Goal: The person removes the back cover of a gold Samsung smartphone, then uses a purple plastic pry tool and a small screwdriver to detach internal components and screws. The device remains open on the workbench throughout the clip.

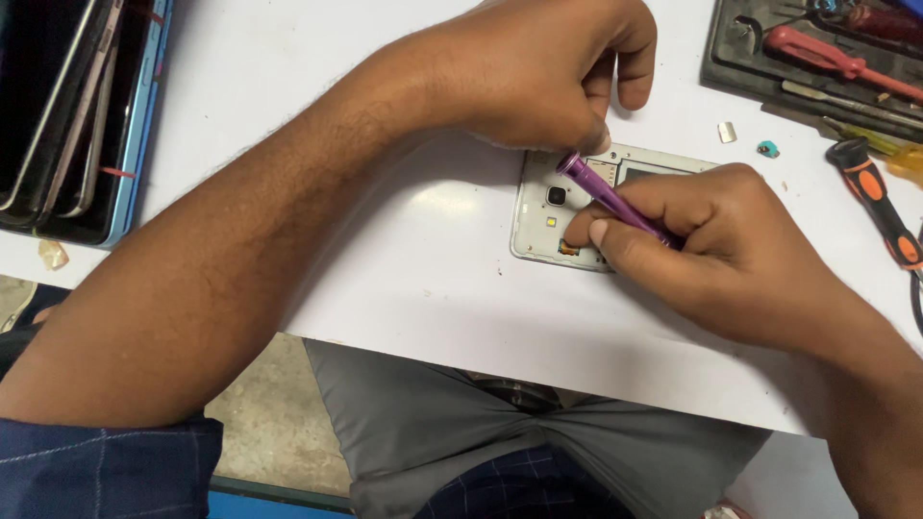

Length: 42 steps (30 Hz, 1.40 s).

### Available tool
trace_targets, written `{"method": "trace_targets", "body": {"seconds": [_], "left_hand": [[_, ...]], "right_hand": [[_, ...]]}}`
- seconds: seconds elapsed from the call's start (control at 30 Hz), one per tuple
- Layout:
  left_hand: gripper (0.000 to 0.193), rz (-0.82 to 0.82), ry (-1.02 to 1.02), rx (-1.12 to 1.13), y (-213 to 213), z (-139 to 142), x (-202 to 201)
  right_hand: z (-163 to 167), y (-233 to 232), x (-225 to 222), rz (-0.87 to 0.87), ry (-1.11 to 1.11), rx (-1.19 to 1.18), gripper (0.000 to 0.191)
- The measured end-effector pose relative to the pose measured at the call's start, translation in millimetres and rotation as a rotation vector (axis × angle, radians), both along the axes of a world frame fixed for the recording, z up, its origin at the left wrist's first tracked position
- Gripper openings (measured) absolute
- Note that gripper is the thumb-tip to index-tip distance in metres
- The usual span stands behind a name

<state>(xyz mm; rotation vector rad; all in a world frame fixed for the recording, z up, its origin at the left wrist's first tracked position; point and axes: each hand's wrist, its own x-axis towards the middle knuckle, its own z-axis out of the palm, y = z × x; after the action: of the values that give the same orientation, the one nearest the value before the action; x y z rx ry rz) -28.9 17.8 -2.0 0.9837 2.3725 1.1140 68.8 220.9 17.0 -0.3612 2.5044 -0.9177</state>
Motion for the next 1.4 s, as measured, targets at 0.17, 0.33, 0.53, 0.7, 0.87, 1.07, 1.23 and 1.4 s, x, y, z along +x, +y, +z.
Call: {"method": "trace_targets", "body": {"seconds": [0.17, 0.33, 0.53, 0.7, 0.87, 1.07, 1.23, 1.4], "left_hand": [[0.031, -0.005, -0.033, 0.043, -2, -3, -1], [0.031, -0.024, 0.049, 0.051, -2, -5, -4], [0.033, -0.016, 0.026, 0.046, -1, -6, -5], [0.034, -0.011, 0.036, 0.048, -1, -5, -4], [0.033, -0.012, 0.020, 0.047, -1, -7, -6], [0.035, -0.080, -0.018, 0.116, -5, -4, -7], [0.038, -0.075, -0.143, 0.048, -11, 5, -7], [0.040, -0.056, -0.127, 0.009, -8, 10, -4]], "right_hand": [[0, 1, 4, 0.048, 0.067, -0.016, 0.022], [2, -1, 8, 0.012, 0.055, 0.017, 0.023], [1, -9, 9, -0.083, -0.014, -0.002, 0.022], [-1, -6, 5, -0.066, -0.055, 0.006, 0.022], [-7, 8, 3, -0.080, -0.156, -0.282, 0.023], [-12, 26, -3, -0.272, -0.168, -0.469, 0.032], [-24, 45, -14, -0.263, 0.240, -0.715, 0.046], [-40, 71, -24, -0.169, 0.407, -0.737, 0.047]]}}
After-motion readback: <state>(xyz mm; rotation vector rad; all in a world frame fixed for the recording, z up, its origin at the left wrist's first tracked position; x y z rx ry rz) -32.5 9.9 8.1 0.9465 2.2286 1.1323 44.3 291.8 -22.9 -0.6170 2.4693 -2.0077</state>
